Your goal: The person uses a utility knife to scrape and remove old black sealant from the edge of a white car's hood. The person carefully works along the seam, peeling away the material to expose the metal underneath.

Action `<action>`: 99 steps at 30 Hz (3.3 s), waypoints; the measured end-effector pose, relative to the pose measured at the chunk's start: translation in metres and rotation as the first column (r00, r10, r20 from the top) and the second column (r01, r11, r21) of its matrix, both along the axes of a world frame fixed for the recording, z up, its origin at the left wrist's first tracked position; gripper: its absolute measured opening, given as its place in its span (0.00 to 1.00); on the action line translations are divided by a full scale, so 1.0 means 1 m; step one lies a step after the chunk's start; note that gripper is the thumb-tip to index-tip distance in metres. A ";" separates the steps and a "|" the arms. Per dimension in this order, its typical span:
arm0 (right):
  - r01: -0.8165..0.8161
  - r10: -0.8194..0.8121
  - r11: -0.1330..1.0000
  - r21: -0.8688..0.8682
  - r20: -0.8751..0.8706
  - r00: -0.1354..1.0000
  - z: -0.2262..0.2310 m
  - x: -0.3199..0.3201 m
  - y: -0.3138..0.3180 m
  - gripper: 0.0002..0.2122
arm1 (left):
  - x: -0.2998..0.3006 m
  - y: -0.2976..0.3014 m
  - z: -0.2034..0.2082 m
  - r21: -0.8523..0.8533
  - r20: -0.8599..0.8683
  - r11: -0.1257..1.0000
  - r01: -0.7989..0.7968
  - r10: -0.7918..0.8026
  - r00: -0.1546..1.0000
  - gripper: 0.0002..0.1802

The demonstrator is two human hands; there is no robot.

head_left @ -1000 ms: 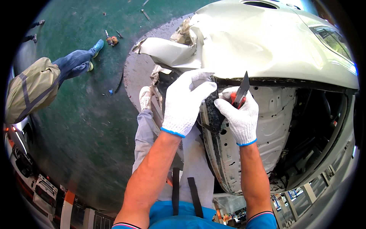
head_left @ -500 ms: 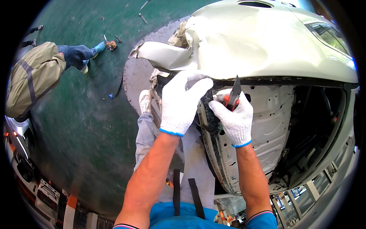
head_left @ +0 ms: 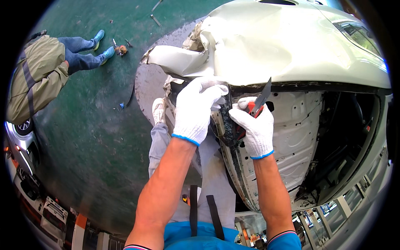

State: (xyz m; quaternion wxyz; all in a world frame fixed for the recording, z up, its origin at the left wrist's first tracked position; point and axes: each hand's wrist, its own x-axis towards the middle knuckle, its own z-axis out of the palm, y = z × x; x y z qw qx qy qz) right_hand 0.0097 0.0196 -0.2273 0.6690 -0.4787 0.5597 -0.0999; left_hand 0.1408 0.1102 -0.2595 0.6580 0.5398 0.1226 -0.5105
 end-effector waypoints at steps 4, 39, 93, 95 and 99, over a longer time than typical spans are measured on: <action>-0.028 0.028 0.999 0.021 0.026 0.999 0.002 -0.003 -0.003 0.16 | 0.003 -0.005 0.004 0.077 0.044 0.996 0.044 -0.047 0.998 0.16; -0.184 0.195 0.973 0.139 -0.072 0.978 0.033 -0.064 -0.021 0.14 | -0.001 -0.022 0.001 0.112 0.128 0.992 0.055 -0.069 0.989 0.16; -0.442 0.421 0.897 0.016 -0.335 0.843 0.050 -0.060 -0.016 0.25 | -0.045 0.018 0.027 0.329 0.284 0.878 0.349 -0.444 0.850 0.15; -0.462 0.436 0.887 0.006 -0.340 0.833 0.051 -0.059 -0.021 0.25 | -0.048 0.025 0.017 0.331 0.402 0.870 0.367 -0.481 0.779 0.15; -0.435 0.422 0.900 0.034 -0.320 0.848 0.046 -0.062 -0.023 0.27 | -0.039 0.032 0.015 0.246 0.184 0.906 0.344 -0.392 0.901 0.15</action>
